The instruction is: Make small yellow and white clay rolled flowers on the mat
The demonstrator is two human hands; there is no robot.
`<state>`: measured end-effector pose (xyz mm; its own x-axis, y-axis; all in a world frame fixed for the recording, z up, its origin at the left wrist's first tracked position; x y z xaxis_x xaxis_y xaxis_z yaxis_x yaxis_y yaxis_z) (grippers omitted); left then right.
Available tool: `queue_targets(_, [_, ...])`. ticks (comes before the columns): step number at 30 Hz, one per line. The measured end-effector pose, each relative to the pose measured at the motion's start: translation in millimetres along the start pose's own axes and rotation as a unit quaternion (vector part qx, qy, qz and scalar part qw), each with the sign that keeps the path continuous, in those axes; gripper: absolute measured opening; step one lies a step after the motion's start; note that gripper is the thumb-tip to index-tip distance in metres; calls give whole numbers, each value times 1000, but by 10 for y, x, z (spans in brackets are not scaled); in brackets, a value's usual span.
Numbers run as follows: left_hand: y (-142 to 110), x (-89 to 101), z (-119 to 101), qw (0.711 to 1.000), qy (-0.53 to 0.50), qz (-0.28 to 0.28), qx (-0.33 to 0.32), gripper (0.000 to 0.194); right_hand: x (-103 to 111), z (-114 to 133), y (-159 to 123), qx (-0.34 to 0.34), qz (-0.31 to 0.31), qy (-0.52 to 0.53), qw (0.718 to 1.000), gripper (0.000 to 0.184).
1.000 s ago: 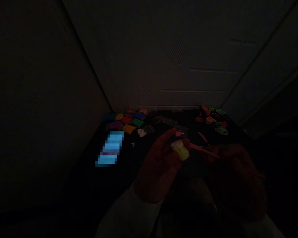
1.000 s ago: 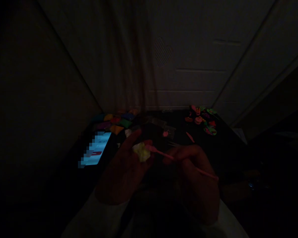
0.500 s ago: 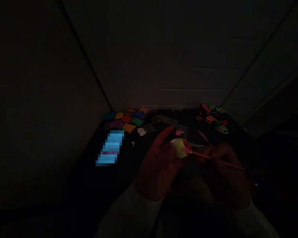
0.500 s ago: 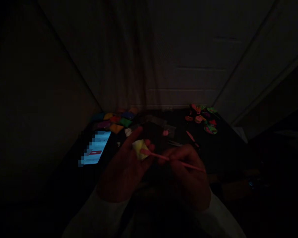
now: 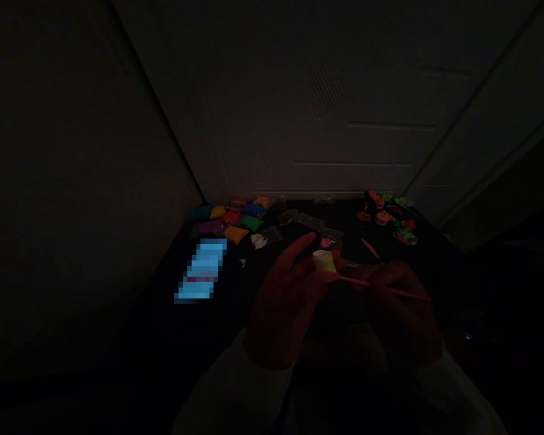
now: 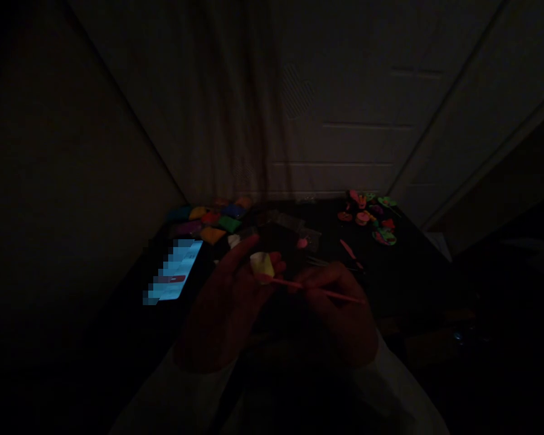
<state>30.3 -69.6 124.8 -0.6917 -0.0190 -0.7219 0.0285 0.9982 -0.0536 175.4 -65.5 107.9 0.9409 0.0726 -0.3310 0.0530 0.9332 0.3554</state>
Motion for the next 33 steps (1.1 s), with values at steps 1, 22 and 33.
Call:
queue_targets(1, [5,5,2,1000,11,-6,1,41,1,-8,8,-5,-2,11,1000,3])
queue_targets(22, [-89,-68,-61,992,92,4,-88,35,119,58,1,-26,54,1,998,5])
queue_targets(33, [-92,-8,-81,991,111,65,-46,46,124,95,18,-30,32,41,998,6])
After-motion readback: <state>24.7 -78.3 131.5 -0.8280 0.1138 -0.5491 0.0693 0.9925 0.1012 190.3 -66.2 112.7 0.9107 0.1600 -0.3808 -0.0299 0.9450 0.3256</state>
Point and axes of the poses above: each hand's wrist, its own y-axis towards the middle knuckle, its own x-axis out of the back of the hand, z = x × y, the point moved 2 cm from there along y, towards the middle knuckle, and after that the axes turned 10 degrees about -z, right-handed, at the moved point
